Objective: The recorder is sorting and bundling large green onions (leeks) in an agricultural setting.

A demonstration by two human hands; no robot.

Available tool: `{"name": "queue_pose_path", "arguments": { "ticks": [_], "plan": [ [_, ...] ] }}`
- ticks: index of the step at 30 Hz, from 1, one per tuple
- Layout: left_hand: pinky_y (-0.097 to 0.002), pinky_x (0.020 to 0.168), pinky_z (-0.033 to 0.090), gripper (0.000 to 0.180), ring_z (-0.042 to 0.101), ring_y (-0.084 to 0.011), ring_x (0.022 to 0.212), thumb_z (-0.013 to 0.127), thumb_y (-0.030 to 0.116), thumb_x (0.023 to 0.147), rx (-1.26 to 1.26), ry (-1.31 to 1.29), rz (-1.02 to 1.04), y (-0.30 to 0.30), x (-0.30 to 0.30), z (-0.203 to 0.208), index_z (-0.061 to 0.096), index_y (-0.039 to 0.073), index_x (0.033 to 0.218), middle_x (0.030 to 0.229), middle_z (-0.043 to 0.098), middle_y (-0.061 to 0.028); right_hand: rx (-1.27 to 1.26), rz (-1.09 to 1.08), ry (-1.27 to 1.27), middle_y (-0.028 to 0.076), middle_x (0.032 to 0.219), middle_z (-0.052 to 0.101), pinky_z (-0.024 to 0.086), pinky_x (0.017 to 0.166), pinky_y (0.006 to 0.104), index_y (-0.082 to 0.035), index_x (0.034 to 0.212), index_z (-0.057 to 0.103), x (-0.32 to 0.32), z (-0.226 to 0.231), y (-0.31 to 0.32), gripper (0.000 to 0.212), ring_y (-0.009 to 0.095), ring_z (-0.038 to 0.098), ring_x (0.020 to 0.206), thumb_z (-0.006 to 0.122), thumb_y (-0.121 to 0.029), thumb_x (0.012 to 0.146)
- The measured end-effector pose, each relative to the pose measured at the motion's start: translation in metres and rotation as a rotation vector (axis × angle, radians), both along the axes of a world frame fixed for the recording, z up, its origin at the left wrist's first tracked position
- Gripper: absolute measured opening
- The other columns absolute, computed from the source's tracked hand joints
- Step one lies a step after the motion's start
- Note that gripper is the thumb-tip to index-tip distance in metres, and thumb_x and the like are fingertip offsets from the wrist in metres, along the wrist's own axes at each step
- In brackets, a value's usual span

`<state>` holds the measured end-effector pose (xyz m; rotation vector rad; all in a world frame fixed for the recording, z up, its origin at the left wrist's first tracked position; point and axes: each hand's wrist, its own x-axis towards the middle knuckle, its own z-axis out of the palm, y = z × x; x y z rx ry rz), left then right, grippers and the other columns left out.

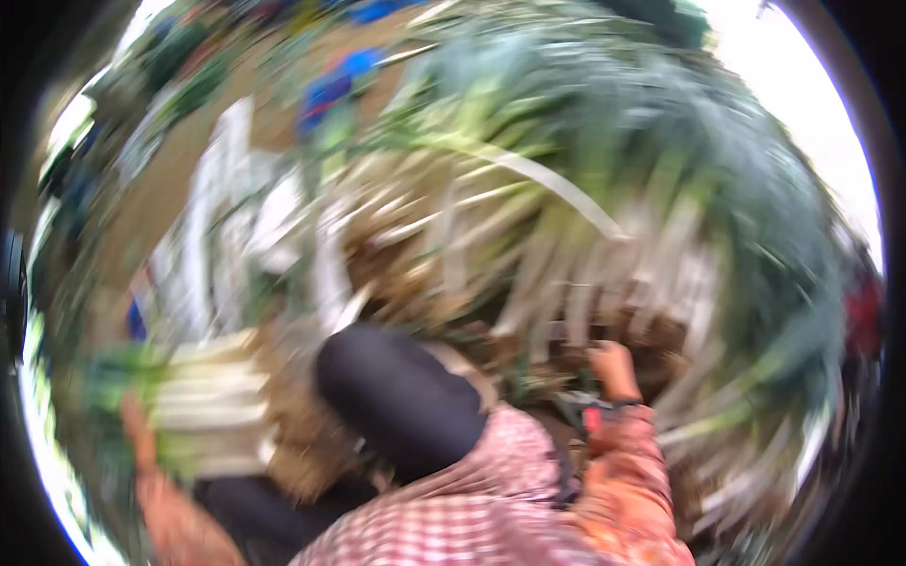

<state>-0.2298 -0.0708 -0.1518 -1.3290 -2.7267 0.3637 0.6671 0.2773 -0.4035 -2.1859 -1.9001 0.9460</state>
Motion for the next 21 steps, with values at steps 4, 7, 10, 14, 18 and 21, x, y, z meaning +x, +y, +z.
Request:
{"name": "queue_pose_path", "arguments": {
  "ticks": [4,7,10,14,18,21],
  "plan": [
    [-0.0441,0.102,0.034,0.032,0.046,-0.0346,0.118,0.043,0.013,0.092,0.258,0.049,-0.372,0.083,0.023,0.013,0.055,0.003,0.120,0.125,0.052,-0.0188,-0.086,-0.105,0.543,0.009,0.096,0.065,0.050,0.065,0.0250,0.003,0.123,0.054,-0.010,0.017,0.005,0.037,0.015,0.061,0.076,0.054,-0.010,0.089],
    [-0.0460,0.100,0.036,0.033,0.042,-0.0319,0.124,0.048,0.028,0.092,0.171,0.201,-0.173,0.028,0.021,0.012,0.056,0.021,0.123,0.131,0.050,-0.0064,-0.150,-0.016,0.591,0.004,0.094,0.060,0.045,0.053,0.0221,-0.001,0.128,0.051,-0.073,0.061,0.028,0.038,0.007,0.052,0.064,0.055,-0.015,0.092],
    [-0.0497,0.101,0.034,0.036,0.037,-0.0289,0.130,0.047,0.036,0.092,0.243,0.126,-0.044,0.031,0.047,0.004,0.053,0.028,0.127,0.136,0.046,-0.0005,0.126,0.241,0.731,0.002,0.097,0.059,0.043,0.067,0.0193,-0.003,0.128,0.052,-0.157,0.153,0.038,0.034,0.005,0.052,0.076,0.052,-0.011,0.095],
    [-0.0476,0.100,0.032,0.037,0.036,-0.0235,0.131,0.046,0.038,0.092,0.219,0.160,-0.020,0.051,0.063,0.016,0.052,0.030,0.127,0.136,0.046,0.0028,0.202,0.392,0.774,0.004,0.099,0.060,0.045,0.072,0.0219,0.000,0.124,0.054,-0.263,0.269,-0.003,0.031,0.008,0.055,0.084,0.052,-0.008,0.094],
    [-0.0453,0.100,0.029,0.035,0.037,-0.0217,0.130,0.047,0.039,0.092,0.277,0.216,-0.017,0.026,0.065,0.007,0.054,0.031,0.125,0.134,0.047,0.0048,0.130,0.958,0.680,0.005,0.083,0.061,0.048,0.064,0.0241,-0.003,0.106,0.062,-0.369,0.324,-0.080,0.026,0.012,0.059,0.072,0.061,0.005,0.082],
    [-0.0426,0.103,0.025,0.038,0.032,-0.0212,0.133,0.041,0.039,0.094,0.203,0.160,0.017,0.037,0.069,0.018,0.050,0.031,0.131,0.139,0.043,0.0044,0.333,1.259,0.580,0.015,0.085,0.063,0.052,0.063,0.0369,-0.005,0.104,0.062,-0.418,0.306,-0.117,0.030,0.031,0.064,0.073,0.070,-0.012,0.076]
  ]
}}
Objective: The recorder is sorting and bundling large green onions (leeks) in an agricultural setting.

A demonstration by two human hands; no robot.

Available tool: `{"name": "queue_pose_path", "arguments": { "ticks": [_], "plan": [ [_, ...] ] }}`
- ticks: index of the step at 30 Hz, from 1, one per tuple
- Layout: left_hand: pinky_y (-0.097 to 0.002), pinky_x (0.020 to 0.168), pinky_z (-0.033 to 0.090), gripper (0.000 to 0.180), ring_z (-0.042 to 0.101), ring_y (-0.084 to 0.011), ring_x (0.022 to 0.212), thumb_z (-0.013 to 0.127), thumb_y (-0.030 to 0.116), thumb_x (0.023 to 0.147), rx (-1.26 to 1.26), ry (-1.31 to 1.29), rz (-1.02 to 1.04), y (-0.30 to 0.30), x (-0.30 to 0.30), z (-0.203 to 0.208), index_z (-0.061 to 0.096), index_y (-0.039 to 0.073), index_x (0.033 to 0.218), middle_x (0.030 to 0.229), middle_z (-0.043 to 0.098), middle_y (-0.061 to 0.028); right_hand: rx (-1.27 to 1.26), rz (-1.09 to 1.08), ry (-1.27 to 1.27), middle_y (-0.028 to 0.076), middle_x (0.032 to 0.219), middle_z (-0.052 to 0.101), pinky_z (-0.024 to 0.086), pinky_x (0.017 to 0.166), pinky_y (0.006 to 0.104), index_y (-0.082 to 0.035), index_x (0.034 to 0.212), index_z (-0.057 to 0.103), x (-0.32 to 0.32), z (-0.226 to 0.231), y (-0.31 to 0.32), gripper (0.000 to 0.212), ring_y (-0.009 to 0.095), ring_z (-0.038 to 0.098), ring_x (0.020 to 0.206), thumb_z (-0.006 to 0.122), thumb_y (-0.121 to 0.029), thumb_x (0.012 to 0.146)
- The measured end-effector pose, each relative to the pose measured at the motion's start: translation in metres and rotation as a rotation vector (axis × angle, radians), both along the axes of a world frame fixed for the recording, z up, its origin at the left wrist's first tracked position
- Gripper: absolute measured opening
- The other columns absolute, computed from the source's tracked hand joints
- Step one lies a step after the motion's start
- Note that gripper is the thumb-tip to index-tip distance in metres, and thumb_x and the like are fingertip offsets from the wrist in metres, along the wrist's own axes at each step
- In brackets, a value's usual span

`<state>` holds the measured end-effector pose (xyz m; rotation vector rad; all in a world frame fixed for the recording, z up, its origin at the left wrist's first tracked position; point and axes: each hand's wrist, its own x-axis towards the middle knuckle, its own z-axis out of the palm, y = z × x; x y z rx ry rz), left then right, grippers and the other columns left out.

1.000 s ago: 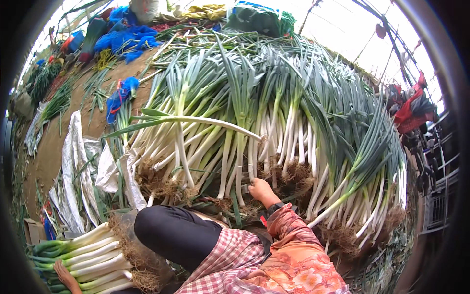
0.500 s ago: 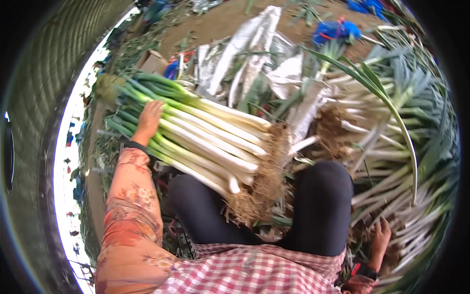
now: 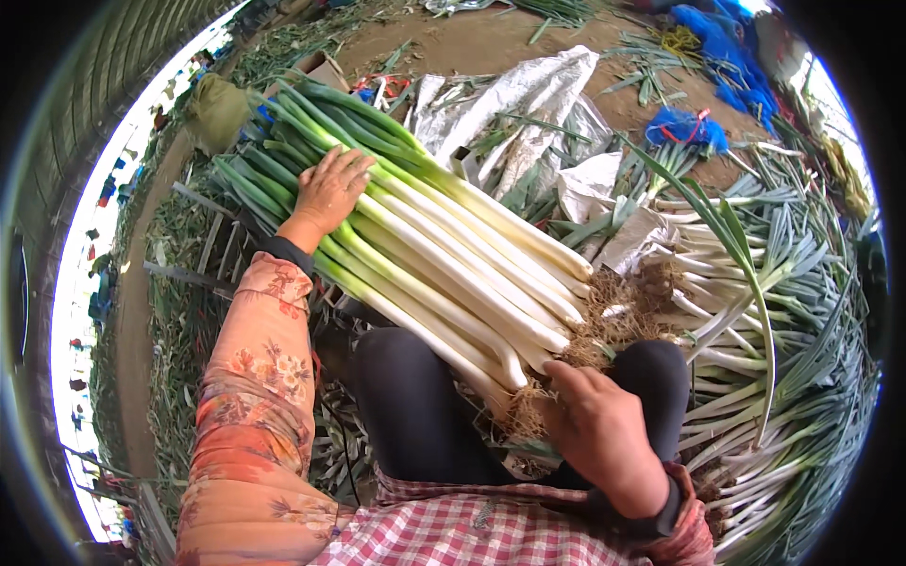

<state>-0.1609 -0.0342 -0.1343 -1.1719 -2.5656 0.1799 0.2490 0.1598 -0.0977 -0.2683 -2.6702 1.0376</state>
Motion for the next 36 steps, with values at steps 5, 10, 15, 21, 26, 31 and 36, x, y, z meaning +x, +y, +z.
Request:
{"name": "queue_pose_path", "arguments": {
  "ticks": [5,10,15,21,26,31,36],
  "plan": [
    [-0.0420,0.100,0.026,0.037,0.033,-0.0194,0.132,0.043,0.040,0.094,0.067,-0.024,-0.032,0.004,-0.002,-0.001,0.052,0.031,0.128,0.137,0.045,0.0060,0.272,0.053,-0.313,0.016,0.087,0.064,0.051,0.067,0.0405,-0.007,0.119,0.051,-0.033,-0.030,-0.034,0.044,0.032,0.064,0.078,0.062,-0.029,0.082],
    [-0.0411,0.099,0.026,0.035,0.033,-0.0193,0.131,0.044,0.040,0.094,0.095,-0.038,-0.018,-0.001,0.001,0.001,0.055,0.030,0.125,0.135,0.047,0.0059,0.188,0.075,-0.405,0.019,0.087,0.065,0.051,0.070,0.0427,-0.007,0.120,0.050,-0.046,-0.026,-0.030,0.046,0.035,0.064,0.080,0.061,-0.025,0.079],
    [-0.0433,0.099,0.027,0.035,0.033,-0.0181,0.131,0.045,0.040,0.092,0.120,-0.019,-0.021,-0.002,-0.002,-0.005,0.055,0.032,0.125,0.133,0.048,0.0075,0.053,0.004,-0.479,0.023,0.082,0.065,0.051,0.074,0.0438,-0.006,0.120,0.050,-0.052,-0.019,-0.027,0.050,0.038,0.064,0.081,0.059,-0.023,0.075],
    [-0.0442,0.099,0.027,0.034,0.032,-0.0176,0.131,0.046,0.039,0.091,0.165,0.004,-0.033,0.000,-0.004,-0.010,0.056,0.031,0.123,0.133,0.048,0.0079,-0.189,0.065,-0.498,0.024,0.089,0.064,0.050,0.074,0.0406,0.000,0.115,0.050,-0.059,-0.018,-0.018,0.048,0.036,0.064,0.084,0.060,-0.020,0.073],
    [-0.0426,0.099,0.026,0.034,0.034,-0.0202,0.130,0.045,0.036,0.093,0.139,-0.023,-0.019,0.001,-0.001,-0.005,0.054,0.031,0.125,0.134,0.047,0.0062,-0.641,0.076,-0.546,0.012,0.082,0.062,0.048,0.066,0.0286,0.005,0.103,0.052,-0.079,-0.022,-0.015,0.039,0.016,0.059,0.075,0.067,-0.023,0.079],
    [-0.0418,0.098,0.026,0.036,0.033,-0.0192,0.131,0.044,0.038,0.093,0.090,-0.067,0.001,0.001,-0.001,0.001,0.054,0.031,0.126,0.134,0.047,0.0065,-0.653,0.130,-0.636,0.011,0.080,0.063,0.048,0.065,0.0285,0.005,0.111,0.055,-0.104,-0.023,-0.025,0.045,0.015,0.059,0.073,0.064,-0.032,0.087],
    [-0.0426,0.097,0.027,0.036,0.032,-0.0183,0.131,0.043,0.040,0.093,0.049,-0.085,0.015,0.004,-0.003,0.004,0.054,0.032,0.127,0.135,0.046,0.0067,-0.606,0.081,-0.445,0.007,0.082,0.063,0.048,0.062,0.0261,0.003,0.120,0.055,-0.106,-0.035,-0.040,0.044,0.011,0.058,0.070,0.060,-0.030,0.091]
  ]
}}
